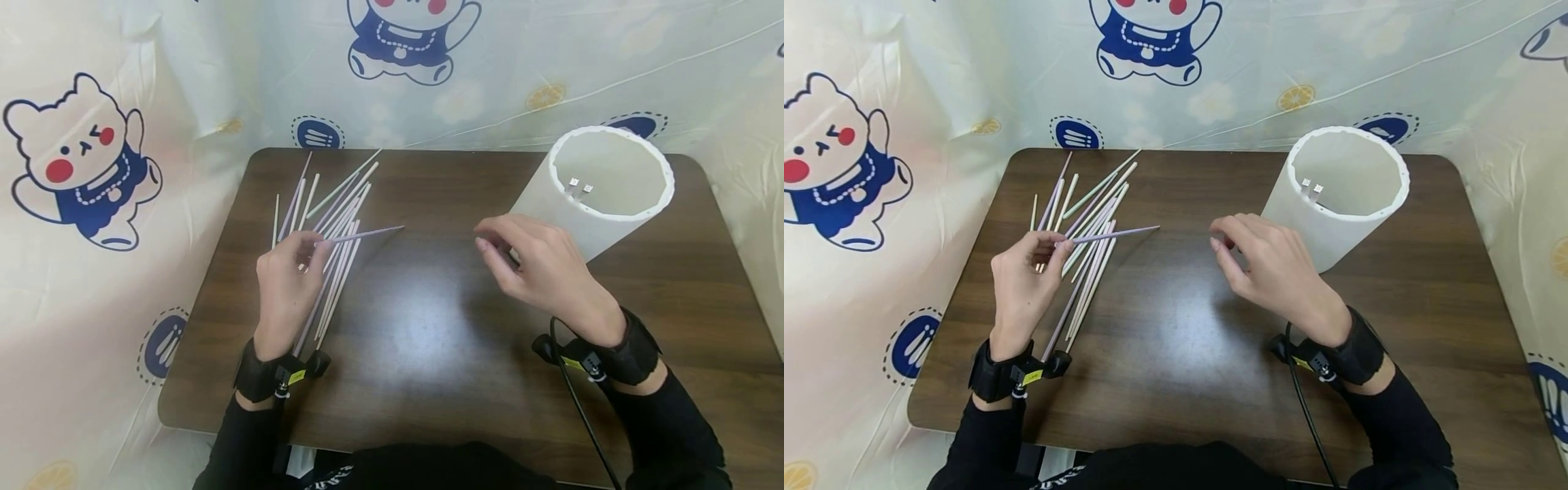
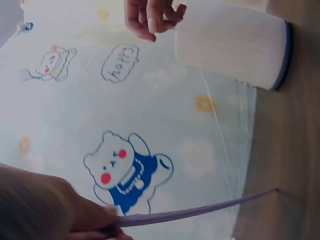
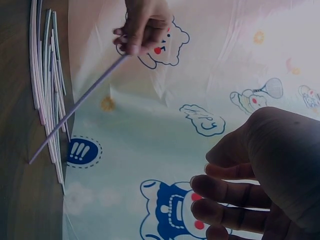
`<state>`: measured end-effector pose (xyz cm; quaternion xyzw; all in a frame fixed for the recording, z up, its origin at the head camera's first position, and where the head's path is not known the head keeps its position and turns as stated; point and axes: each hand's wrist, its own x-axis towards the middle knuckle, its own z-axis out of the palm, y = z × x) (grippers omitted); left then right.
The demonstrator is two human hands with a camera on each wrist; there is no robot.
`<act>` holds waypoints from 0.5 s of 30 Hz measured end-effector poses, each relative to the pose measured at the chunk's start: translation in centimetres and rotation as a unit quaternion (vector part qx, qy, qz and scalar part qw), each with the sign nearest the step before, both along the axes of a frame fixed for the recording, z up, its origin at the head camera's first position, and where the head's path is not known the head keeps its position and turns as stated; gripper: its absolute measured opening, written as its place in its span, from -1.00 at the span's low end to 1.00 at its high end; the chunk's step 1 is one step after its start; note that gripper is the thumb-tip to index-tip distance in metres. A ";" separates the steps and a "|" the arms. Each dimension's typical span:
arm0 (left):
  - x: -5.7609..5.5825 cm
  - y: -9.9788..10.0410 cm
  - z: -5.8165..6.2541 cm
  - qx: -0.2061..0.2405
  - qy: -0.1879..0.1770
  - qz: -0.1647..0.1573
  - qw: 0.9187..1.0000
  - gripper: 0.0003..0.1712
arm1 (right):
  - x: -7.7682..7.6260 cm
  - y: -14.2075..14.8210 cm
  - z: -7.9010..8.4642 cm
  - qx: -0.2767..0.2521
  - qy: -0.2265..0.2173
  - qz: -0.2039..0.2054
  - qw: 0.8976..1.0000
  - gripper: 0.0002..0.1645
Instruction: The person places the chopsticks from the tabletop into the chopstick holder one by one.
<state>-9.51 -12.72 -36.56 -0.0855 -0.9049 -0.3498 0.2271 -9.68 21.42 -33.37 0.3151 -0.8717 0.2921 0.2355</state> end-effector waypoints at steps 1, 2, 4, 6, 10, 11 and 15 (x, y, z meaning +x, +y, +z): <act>-0.1 0.2 0.2 0.009 0.019 -0.002 1.000 -0.74 | 0.0 0.0 0.0 0.000 0.000 0.000 1.000 -0.86; -0.2 0.5 0.5 0.018 0.037 -0.005 0.999 -0.74 | -0.1 0.0 0.0 0.001 0.000 -0.001 1.000 -0.86; -0.4 0.9 1.1 0.033 0.067 -0.012 0.997 -0.75 | -0.2 0.0 0.0 0.003 -0.004 -0.003 1.000 -0.86; -0.4 1.4 1.8 0.048 0.093 -0.022 0.994 -0.75 | -0.2 0.1 0.0 0.007 -0.005 -0.007 1.000 -0.86; -0.1 2.4 3.4 0.066 0.142 -0.048 0.987 -0.77 | -0.4 0.0 -0.1 0.017 -0.008 -0.013 1.000 -0.84; 0.0 2.7 3.8 0.068 0.156 -0.057 0.984 -0.77 | -0.5 0.0 -0.2 0.020 -0.010 -0.013 1.000 -0.83; 0.8 3.9 5.9 0.081 0.204 -0.094 0.971 -0.81 | -0.7 0.0 -0.2 0.038 -0.018 -0.013 0.999 -0.78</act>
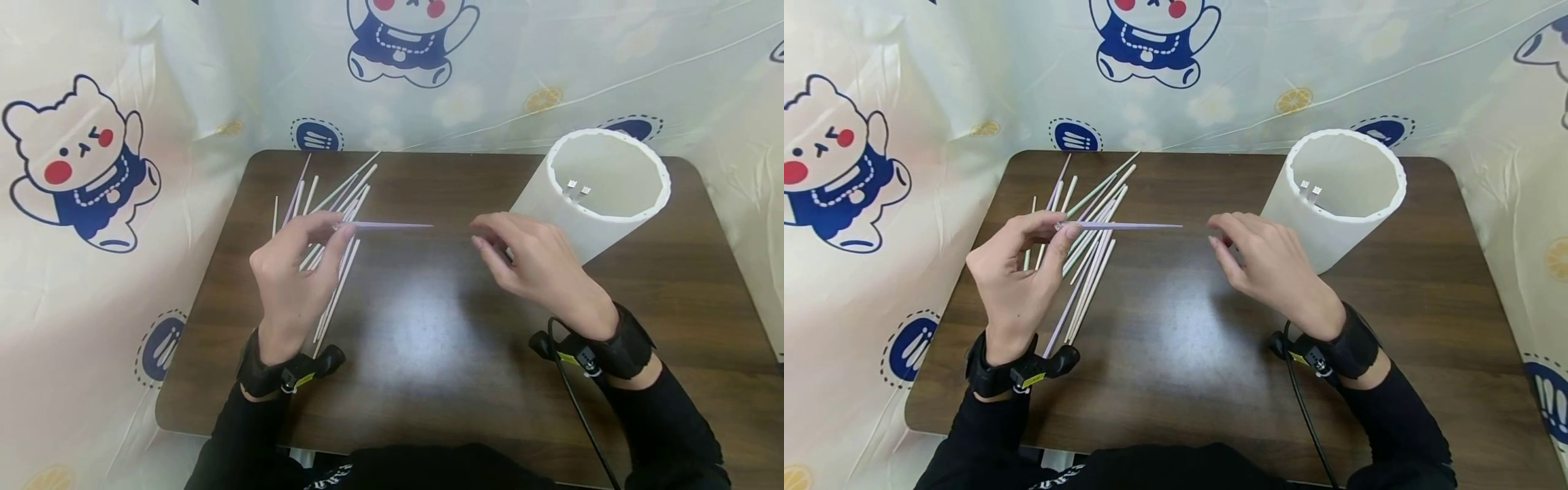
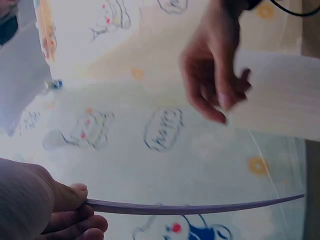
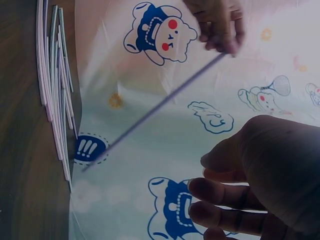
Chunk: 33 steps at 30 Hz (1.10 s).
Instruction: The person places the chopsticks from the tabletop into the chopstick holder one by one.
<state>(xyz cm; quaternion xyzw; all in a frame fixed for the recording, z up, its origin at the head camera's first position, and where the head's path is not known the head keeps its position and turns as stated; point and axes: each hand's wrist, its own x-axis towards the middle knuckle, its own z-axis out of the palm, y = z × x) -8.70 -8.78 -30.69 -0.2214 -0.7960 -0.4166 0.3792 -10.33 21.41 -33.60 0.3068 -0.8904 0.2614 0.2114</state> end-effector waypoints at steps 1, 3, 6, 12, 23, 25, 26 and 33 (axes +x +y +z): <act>0.2 0.3 0.6 0.003 0.012 -0.010 1.000 -0.81 | 0.0 0.0 0.0 0.004 -0.001 0.000 1.000 -0.75; 0.7 1.0 1.6 0.009 0.036 -0.033 0.999 -0.80 | 0.0 -0.1 0.1 0.010 0.000 0.004 1.000 -0.70; 1.4 1.8 2.8 0.019 0.073 -0.071 0.995 -0.74 | 0.1 -0.4 0.3 0.017 0.008 0.018 1.000 -0.60; 2.2 2.9 4.1 0.043 0.146 -0.169 0.974 -0.83 | 1.2 -0.7 0.8 0.007 0.031 0.049 0.998 -0.63; 1.0 5.4 7.2 0.055 0.203 -0.229 0.950 -0.75 | 1.1 0.8 3.5 -0.032 0.103 0.019 0.994 -0.57; 0.6 6.2 7.9 0.038 0.207 -0.224 0.951 -0.74 | 0.7 1.4 4.0 -0.045 0.109 0.000 0.993 -0.69; 0.4 6.6 8.2 0.029 0.212 -0.221 0.952 -0.75 | 0.5 1.8 4.3 -0.048 0.112 -0.010 0.992 -0.74; -2.0 10.0 9.8 -0.002 0.252 -0.208 0.945 -0.83 | -1.2 4.2 5.8 -0.061 0.127 -0.066 0.988 -0.82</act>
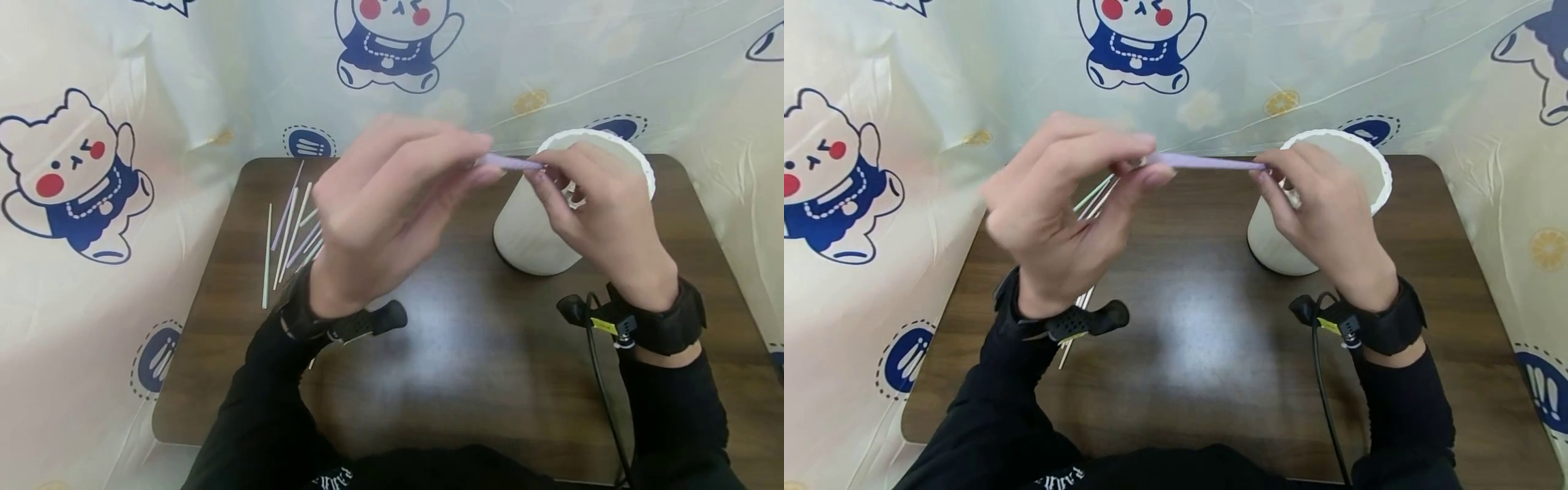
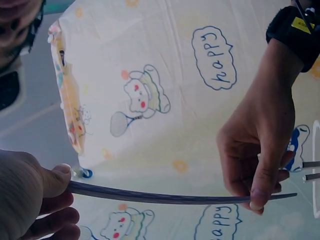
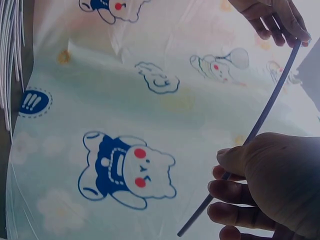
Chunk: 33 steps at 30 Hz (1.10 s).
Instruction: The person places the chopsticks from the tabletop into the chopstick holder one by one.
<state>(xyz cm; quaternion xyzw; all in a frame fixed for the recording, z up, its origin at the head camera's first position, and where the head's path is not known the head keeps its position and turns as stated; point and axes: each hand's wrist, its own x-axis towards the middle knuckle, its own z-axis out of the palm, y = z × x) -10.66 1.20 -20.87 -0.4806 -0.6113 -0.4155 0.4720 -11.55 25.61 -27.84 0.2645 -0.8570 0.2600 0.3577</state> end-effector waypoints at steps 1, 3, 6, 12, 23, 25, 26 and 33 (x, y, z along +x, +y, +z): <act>-0.4 0.5 0.1 0.000 0.002 0.000 1.000 -0.83 | -0.2 0.3 0.0 -0.004 0.002 -0.006 1.000 -0.82; -1.1 1.4 0.1 -0.004 -0.001 -0.004 1.000 -0.83 | -0.6 0.7 -0.1 -0.014 0.001 -0.014 1.000 -0.82; -2.1 2.6 -0.2 -0.015 -0.012 -0.009 1.000 -0.82 | -1.0 1.2 -0.6 -0.014 -0.004 -0.020 1.000 -0.81; -3.7 4.7 -1.5 -0.056 -0.044 -0.003 0.997 -0.76 | -1.2 2.3 -1.3 0.005 -0.026 -0.038 0.999 -0.80; -5.6 7.3 -3.7 -0.131 -0.120 0.022 0.984 -0.71 | -0.4 3.4 -1.4 -0.063 -0.038 -0.051 0.996 -0.70; -6.0 7.7 -4.3 -0.142 -0.134 0.026 0.980 -0.71 | 0.0 3.7 -1.2 -0.080 -0.036 -0.055 0.995 -0.65; -6.2 7.9 -4.6 -0.147 -0.140 0.026 0.979 -0.72 | 0.1 3.8 -1.1 -0.088 -0.034 -0.058 0.994 -0.63; -7.3 9.1 -6.6 -0.173 -0.165 0.029 0.971 -0.72 | 0.6 3.8 -0.7 -0.129 -0.019 -0.075 0.989 -0.68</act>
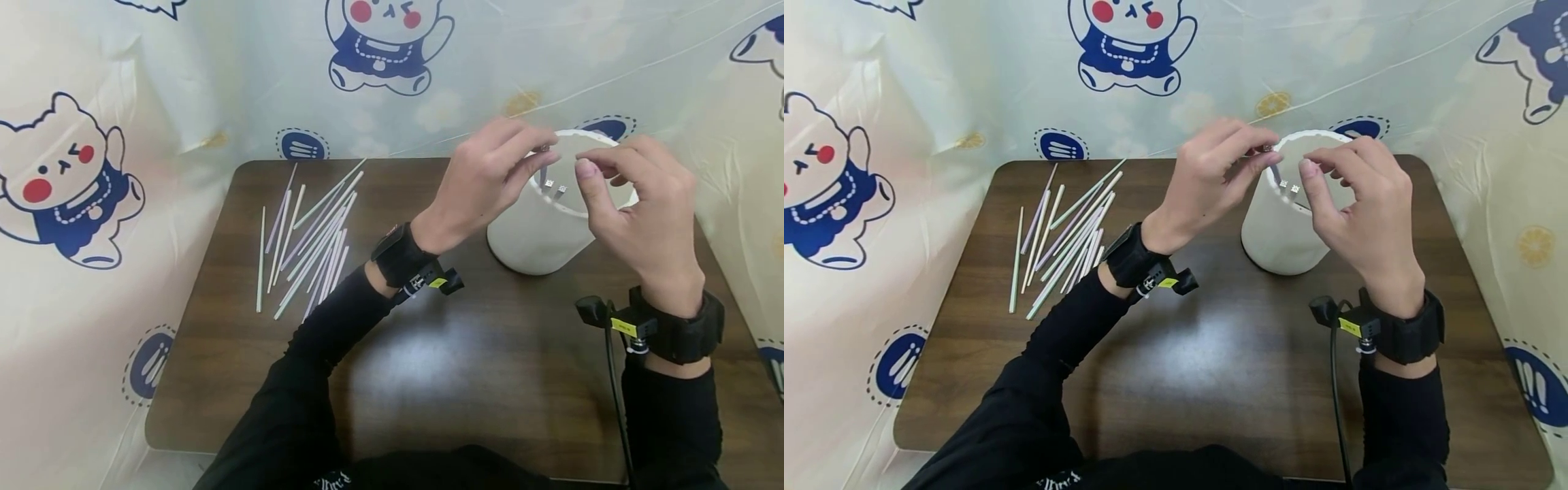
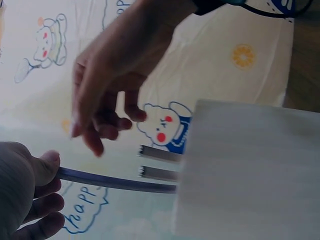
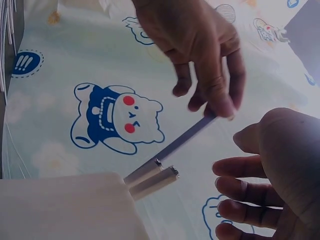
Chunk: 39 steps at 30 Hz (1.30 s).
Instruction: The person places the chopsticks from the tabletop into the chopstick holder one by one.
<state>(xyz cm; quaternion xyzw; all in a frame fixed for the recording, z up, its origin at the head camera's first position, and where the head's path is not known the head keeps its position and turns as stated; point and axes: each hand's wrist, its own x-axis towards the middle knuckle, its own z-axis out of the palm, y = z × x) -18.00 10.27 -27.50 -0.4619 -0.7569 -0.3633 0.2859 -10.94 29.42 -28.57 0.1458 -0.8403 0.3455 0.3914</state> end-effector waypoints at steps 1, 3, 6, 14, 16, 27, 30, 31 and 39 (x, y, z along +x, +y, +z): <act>-0.1 0.1 -0.2 -0.007 -0.002 0.004 1.000 -0.72 | 0.0 0.0 0.0 0.000 0.000 -0.001 1.000 -0.67; -0.3 0.3 -0.7 -0.021 -0.006 0.011 1.000 -0.73 | 0.1 0.1 0.0 0.003 -0.002 -0.002 1.000 -0.66; -0.6 0.4 -1.3 -0.043 -0.019 0.019 0.999 -0.72 | 0.1 0.1 0.1 0.005 -0.002 -0.003 1.000 -0.64; -1.1 0.6 -2.2 -0.095 -0.074 0.006 0.993 -0.70 | 0.3 -0.2 0.3 0.001 -0.004 -0.003 1.000 -0.66; -1.3 0.7 -2.4 -0.104 -0.081 0.000 0.991 -0.71 | 0.3 -0.3 0.4 0.000 -0.004 -0.003 1.000 -0.66; -1.5 1.0 -3.5 -0.138 -0.097 -0.010 0.986 -0.72 | 0.4 0.0 0.1 0.009 -0.009 -0.008 1.000 -0.64; -1.4 0.4 -3.7 -0.135 -0.095 0.007 0.986 -0.68 | 0.4 0.0 0.1 0.008 -0.009 -0.006 1.000 -0.65; -1.3 0.1 -3.7 -0.131 -0.094 0.015 0.987 -0.66 | 0.4 0.0 0.2 0.007 -0.009 -0.006 1.000 -0.65; -2.2 -5.9 -4.2 -0.131 -0.149 0.123 0.972 -0.73 | 1.3 -1.3 0.6 -0.004 0.013 0.004 1.000 -0.59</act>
